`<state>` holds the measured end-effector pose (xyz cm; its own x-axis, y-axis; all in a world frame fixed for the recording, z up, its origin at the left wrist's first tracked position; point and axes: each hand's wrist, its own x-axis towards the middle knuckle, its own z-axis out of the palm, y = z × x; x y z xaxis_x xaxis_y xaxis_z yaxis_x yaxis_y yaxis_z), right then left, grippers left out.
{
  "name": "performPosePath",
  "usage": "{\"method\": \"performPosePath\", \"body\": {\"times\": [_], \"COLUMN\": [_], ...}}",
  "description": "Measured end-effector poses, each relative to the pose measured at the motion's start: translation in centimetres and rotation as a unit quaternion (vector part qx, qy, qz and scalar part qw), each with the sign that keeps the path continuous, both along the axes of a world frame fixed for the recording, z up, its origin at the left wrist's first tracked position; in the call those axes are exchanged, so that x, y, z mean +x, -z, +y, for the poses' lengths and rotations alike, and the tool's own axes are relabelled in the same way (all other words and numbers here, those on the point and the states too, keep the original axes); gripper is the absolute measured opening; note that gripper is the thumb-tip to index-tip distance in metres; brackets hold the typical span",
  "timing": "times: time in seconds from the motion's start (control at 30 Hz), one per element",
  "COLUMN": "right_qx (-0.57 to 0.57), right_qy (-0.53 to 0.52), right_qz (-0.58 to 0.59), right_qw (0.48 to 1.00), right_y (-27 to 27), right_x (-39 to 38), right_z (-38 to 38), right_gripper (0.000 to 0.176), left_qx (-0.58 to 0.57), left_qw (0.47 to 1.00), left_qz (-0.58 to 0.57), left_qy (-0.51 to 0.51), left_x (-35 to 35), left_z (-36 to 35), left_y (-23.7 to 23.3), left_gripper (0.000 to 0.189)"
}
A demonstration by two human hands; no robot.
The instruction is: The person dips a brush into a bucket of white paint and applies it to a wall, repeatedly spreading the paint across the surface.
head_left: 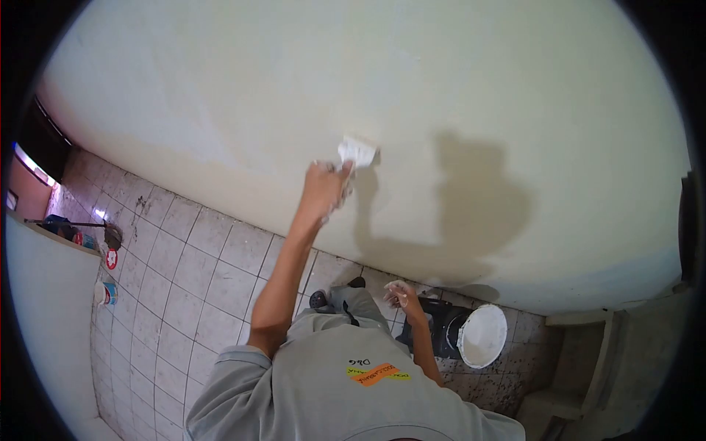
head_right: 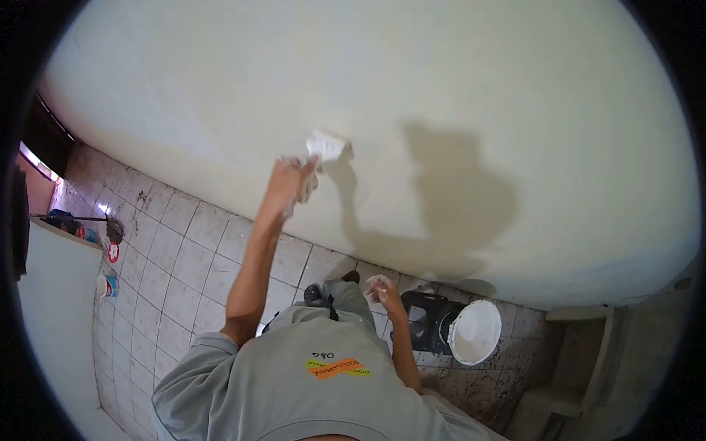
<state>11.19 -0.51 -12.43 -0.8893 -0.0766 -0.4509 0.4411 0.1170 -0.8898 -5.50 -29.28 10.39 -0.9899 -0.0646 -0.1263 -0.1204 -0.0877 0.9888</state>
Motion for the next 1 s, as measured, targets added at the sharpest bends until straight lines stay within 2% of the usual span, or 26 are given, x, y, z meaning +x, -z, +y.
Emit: {"method": "performPosePath", "body": {"times": [0.13, 0.2, 0.3, 0.4, 0.43, 0.47, 0.5, 0.57, 0.63, 0.7, 0.77, 0.87, 0.9, 0.97, 1.0], "right_qx": [-0.025, -0.021, -0.015, -0.013, -0.014, -0.009, -0.006, -0.005, -0.008, -0.015, -0.014, -0.012, -0.015, -0.016, -0.012], "right_qy": [0.016, 0.009, -0.006, 0.001, 0.007, 0.017, 0.027, 0.033, 0.017, 0.011, 0.006, 0.005, 0.007, 0.008, 0.007], "right_qz": [0.003, 0.004, -0.004, -0.014, -0.017, -0.032, -0.044, -0.055, -0.047, -0.043, -0.039, -0.036, -0.031, -0.021, -0.015], "right_qw": [1.000, 1.000, 1.000, 1.000, 1.000, 0.999, 0.999, 0.998, 0.999, 0.999, 0.999, 0.999, 0.999, 1.000, 1.000], "right_y": [-0.5, -0.5, -0.4, -0.6, -0.7, -0.9, -1.0, -0.7, -0.3, 0.2, 0.5, 0.3, 0.3, -0.2, -0.7], "right_x": [0.1, 0.0, 0.2, 0.3, 0.5, 0.8, 1.0, 1.6, 1.9, 1.7, 1.0, 0.5, 0.2, -0.3, -0.4], "right_z": [-0.3, -0.4, -0.5, -0.6, -0.6, -0.6, -0.6, -0.5, -0.1, 0.1, 0.3, 0.2, 0.2, 0.2, 0.2], "right_gripper": [0.024, 0.025, 0.025, 0.024, 0.024, 0.024, 0.024, 0.024, 0.024, 0.024, 0.023, 0.023, 0.023, 0.023, 0.023], "left_qx": [0.014, 0.007, 0.027, 0.020, -0.003, 0.023, 0.073, 0.078, 0.029, 0.044, 0.082, 0.066, 0.070, 0.079, 0.043], "left_qw": [0.991, 0.976, 0.949, 0.964, 0.973, 0.983, 0.986, 0.994, 0.997, 0.995, 0.985, 0.980, 0.985, 0.991, 0.995], "left_qz": [0.129, 0.214, 0.314, 0.265, 0.227, 0.174, 0.141, 0.051, -0.018, -0.088, -0.148, -0.180, -0.153, -0.105, -0.085], "left_qy": [0.006, -0.032, 0.005, -0.014, -0.028, -0.050, -0.051, -0.065, -0.071, -0.030, -0.037, -0.049, -0.043, -0.027, -0.016], "left_x": [1.1, 0.9, 0.1, -2.2, -2.9, -2.5, -2.1, -1.5, -0.7, 1.0, 0.7, -0.3, -1.2, -1.9, -2.0], "left_z": [-2.0, -2.3, -3.0, -2.6, -2.5, -2.1, -1.6, -0.8, -0.4, -0.5, -0.9, -1.8, -2.2, -3.0, -3.7], "left_y": [-10.2, -13.9, -18.3, -15.7, -13.1, -10.7, -7.4, 0.9, 9.9, 14.7, 20.7, 21.6, 21.2, 15.4, 12.4], "left_gripper": [0.030, 0.031, 0.034, 0.033, 0.033, 0.033, 0.033, 0.035, 0.037, 0.036, 0.034, 0.031, 0.030, 0.029, 0.029]}}
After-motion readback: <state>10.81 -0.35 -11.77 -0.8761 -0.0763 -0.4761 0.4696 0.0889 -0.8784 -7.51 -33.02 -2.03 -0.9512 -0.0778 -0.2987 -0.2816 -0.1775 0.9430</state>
